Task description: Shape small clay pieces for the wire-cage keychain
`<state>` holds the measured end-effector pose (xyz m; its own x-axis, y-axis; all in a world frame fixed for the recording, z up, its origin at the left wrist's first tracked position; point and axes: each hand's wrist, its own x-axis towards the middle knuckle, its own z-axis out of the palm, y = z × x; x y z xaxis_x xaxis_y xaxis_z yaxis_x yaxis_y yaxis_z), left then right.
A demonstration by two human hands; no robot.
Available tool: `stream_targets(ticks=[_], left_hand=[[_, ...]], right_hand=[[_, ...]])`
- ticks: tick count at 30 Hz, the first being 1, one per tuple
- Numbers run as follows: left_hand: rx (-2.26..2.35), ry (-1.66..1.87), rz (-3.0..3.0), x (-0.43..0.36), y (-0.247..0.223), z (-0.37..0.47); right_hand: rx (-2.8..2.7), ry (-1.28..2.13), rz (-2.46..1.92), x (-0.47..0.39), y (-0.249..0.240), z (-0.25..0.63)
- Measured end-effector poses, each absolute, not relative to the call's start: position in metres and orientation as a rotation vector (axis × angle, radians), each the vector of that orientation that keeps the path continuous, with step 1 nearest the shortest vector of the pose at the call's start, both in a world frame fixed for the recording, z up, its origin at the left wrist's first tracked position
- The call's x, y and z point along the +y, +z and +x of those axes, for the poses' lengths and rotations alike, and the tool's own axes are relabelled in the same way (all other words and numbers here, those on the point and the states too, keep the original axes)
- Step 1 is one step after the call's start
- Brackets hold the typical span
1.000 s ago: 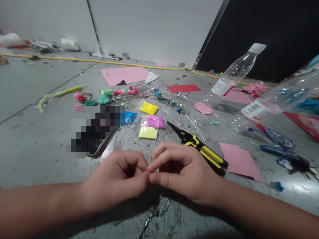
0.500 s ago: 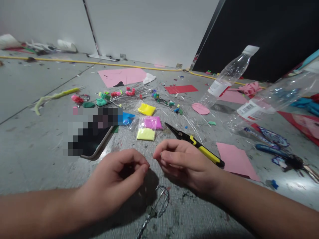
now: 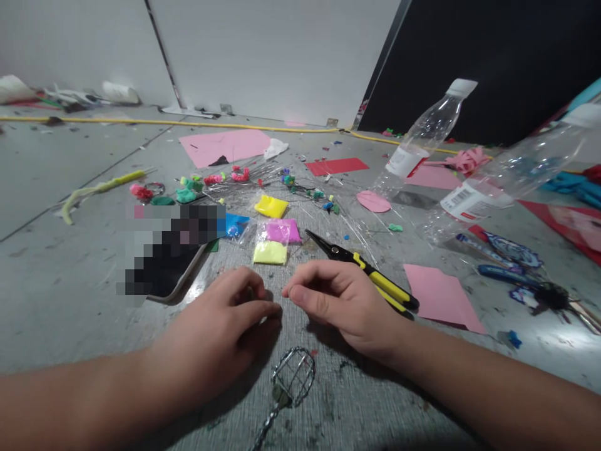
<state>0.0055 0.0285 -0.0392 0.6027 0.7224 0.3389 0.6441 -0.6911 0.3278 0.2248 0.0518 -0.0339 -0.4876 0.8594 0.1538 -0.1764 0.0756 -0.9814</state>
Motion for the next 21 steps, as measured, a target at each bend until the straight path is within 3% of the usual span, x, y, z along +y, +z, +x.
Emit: stream_targets(ticks=[14,21], left_hand=[[1.076,0.706,2.485,0.033,-0.039,0.003],[1.113,1.015,1.623,0.03,-0.014,0.009]], right_hand=[[-1.388,1.679,-0.738,0.051,-0.049,0.228],[-1.715,1.258,-0.775,0.041,-0.042,0.226]])
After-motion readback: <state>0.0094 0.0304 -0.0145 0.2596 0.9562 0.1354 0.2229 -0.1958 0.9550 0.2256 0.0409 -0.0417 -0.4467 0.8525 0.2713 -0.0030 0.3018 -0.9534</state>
